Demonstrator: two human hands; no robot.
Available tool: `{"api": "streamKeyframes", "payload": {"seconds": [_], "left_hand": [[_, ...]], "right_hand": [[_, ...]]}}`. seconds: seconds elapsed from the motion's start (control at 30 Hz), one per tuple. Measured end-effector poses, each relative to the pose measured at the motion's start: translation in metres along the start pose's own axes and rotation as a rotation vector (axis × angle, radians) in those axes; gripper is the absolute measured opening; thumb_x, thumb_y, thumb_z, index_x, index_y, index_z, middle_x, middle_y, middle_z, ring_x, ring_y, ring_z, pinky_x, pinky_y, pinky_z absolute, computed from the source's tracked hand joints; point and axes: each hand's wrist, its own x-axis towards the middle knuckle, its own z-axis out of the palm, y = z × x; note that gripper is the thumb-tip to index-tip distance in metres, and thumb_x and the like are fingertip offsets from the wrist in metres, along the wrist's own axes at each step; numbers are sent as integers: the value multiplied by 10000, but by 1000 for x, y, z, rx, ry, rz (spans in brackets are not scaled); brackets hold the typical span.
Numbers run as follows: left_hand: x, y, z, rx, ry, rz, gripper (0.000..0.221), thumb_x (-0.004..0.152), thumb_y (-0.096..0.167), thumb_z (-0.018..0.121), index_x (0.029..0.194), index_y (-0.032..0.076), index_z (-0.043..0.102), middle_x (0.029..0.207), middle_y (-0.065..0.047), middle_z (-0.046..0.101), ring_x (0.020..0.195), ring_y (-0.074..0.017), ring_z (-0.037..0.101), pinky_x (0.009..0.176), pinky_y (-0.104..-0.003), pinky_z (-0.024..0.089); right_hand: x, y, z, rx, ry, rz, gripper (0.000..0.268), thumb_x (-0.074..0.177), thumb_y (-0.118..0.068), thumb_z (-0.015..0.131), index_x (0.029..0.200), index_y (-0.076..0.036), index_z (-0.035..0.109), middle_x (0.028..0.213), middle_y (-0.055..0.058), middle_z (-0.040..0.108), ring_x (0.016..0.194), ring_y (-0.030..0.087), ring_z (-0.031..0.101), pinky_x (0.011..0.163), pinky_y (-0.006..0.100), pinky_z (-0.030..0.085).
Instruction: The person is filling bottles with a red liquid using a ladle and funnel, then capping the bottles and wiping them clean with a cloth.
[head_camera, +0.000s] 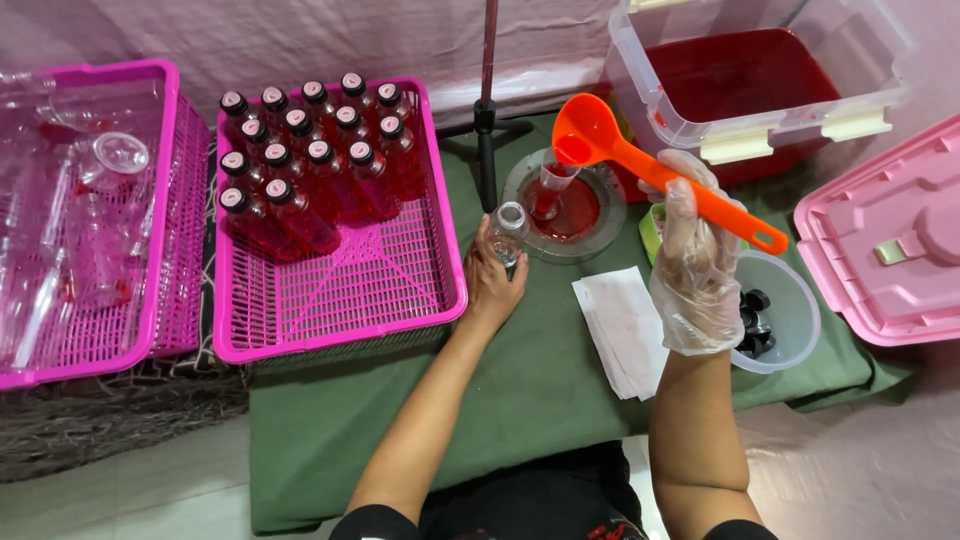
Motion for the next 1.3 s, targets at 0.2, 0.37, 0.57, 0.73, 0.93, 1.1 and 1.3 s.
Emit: {"api": "streamKeyframes", "payload": {"seconds": [0.2, 0.37, 0.57, 0.73, 0.93, 1.1, 1.3], "left_hand": [[1, 6, -4, 13, 16, -7, 849, 823, 327, 743, 1504, -25, 379, 1160, -270, 642, 1045, -425, 673, 934, -481, 544], [0, 3, 0, 31, 45, 8, 846, 820, 339, 747, 1503, -15, 395, 1167, -257, 645, 1048, -413, 679, 929, -467, 551], [-2, -2, 5, 14, 42, 13, 852, 815, 331, 750, 1500, -31, 393, 1173, -269, 641, 1055, -423, 673, 929, -474, 550], [0, -1, 4, 22, 46, 15, 850, 812, 343, 749, 1494, -27, 401, 1197, -260, 637, 1068, -416, 672, 930, -474, 551], [-3, -1, -2, -25, -67, -7, 822, 939, 277, 701, 1544, -42, 244, 1392, -241, 553, 1204, -388, 616, 1027, -444, 509], [-6, -1, 0, -58, -55, -23, 825, 931, 258, 714, 1548, -32, 249, 1312, -214, 603, 1158, -377, 635, 1018, -442, 506], [-6, 0, -1, -47, -65, -35, 839, 921, 236, 728, 1553, -3, 231, 1381, -237, 573, 1216, -384, 617, 1062, -456, 500]], "right_hand": [[2, -16, 0, -17, -61, -30, 393, 1069, -249, 517, 1277, 46, 671, 1035, 260, 706, 943, 341, 725, 916, 407, 592], [1, -26, 0, -21, -89, -45, 399, 1058, -242, 522, 1281, 52, 675, 1085, 282, 700, 943, 363, 721, 929, 418, 584], [2, 3, 3, 20, 5, -54, 376, 1057, -206, 508, 1245, 65, 689, 1027, 262, 710, 846, 346, 734, 843, 389, 598], [14, 17, 2, 100, 129, 81, 458, 1048, -353, 479, 1286, -2, 653, 928, 226, 714, 789, 274, 716, 790, 323, 542], [52, 30, -16, -29, 256, -29, 415, 1091, -353, 398, 1205, -26, 626, 864, 105, 726, 713, 181, 663, 608, 265, 483], [85, 59, -23, -37, 321, 4, 353, 1063, -295, 415, 1174, -49, 642, 892, 88, 677, 815, 178, 688, 664, 279, 557], [97, 133, -38, -516, 321, 141, 279, 1057, -327, 437, 1098, -145, 645, 701, 28, 665, 797, 118, 740, 870, 284, 563]]}}
